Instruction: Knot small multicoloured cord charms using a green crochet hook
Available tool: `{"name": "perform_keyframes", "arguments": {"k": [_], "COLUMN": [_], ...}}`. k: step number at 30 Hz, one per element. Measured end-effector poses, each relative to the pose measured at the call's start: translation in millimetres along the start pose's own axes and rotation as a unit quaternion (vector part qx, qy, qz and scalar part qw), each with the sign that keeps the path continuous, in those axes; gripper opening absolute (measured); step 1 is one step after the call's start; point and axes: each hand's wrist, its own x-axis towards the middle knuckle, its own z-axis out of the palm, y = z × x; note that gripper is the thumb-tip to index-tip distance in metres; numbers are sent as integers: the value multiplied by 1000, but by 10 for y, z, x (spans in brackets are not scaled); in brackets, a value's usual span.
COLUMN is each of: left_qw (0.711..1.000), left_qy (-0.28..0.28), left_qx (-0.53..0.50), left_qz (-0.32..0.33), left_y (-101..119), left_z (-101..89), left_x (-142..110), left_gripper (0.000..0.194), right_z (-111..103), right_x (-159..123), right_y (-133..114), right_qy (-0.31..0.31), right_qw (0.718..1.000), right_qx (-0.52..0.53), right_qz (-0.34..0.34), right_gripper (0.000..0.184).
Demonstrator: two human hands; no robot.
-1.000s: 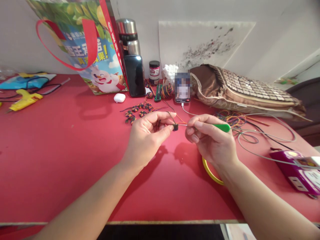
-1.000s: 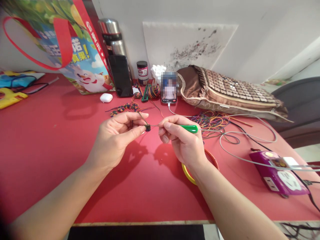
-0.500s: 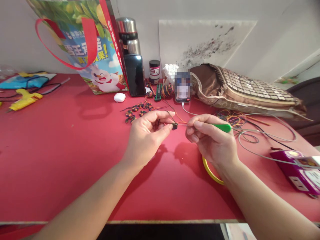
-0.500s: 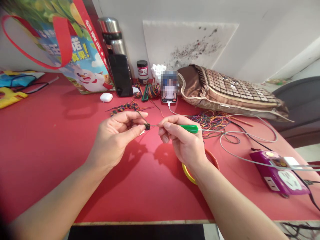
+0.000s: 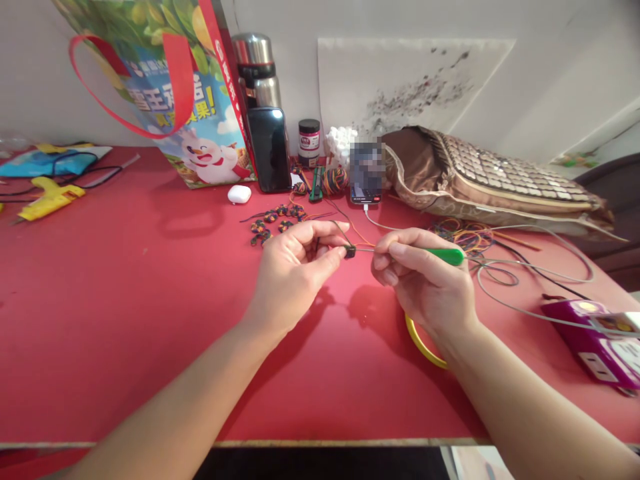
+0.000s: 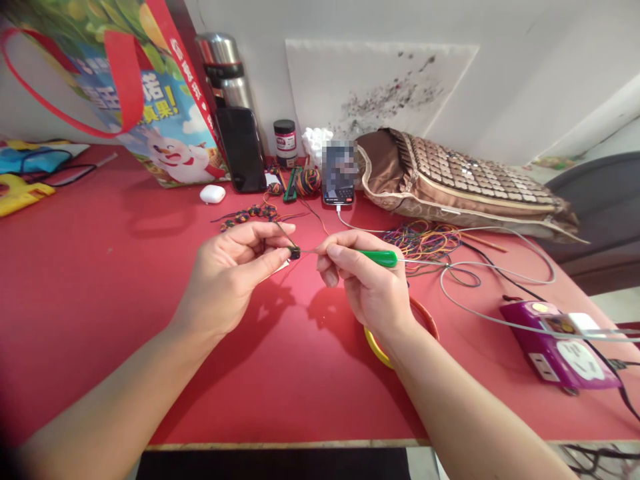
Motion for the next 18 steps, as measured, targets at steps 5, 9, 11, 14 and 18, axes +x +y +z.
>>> {"name": "perform_keyframes", "arguments": {"k": [5,9,11,14,18], "left_qw": [1000,1000,1000,1000,1000], "left_qy": [3,5,6,6,6], "left_qx": [2,4,4,5,7], "left_qz": [6,5,4,2,1], "left_y": [5,3,0,-6,-17], "left_z": [0,0,2,4,0], "left_x": [-2,-4,-6,-6,0], "left_gripper": [16,15,15,16,17], "right_z": [16,23,25,24,-3], "right_x": [-3,-2,-1,-5,-32], "right_y": [-3,-1,-1,3,37], "right_qy": [11,11,9,9,3], "right_qw": [1000,1000,1000,1000,999], "right_qx": [-15,-13,-7,-10,-30], "right_qz": [0,-5,-9,-11,-29], "right_gripper": [10,10,11,12,14]}}
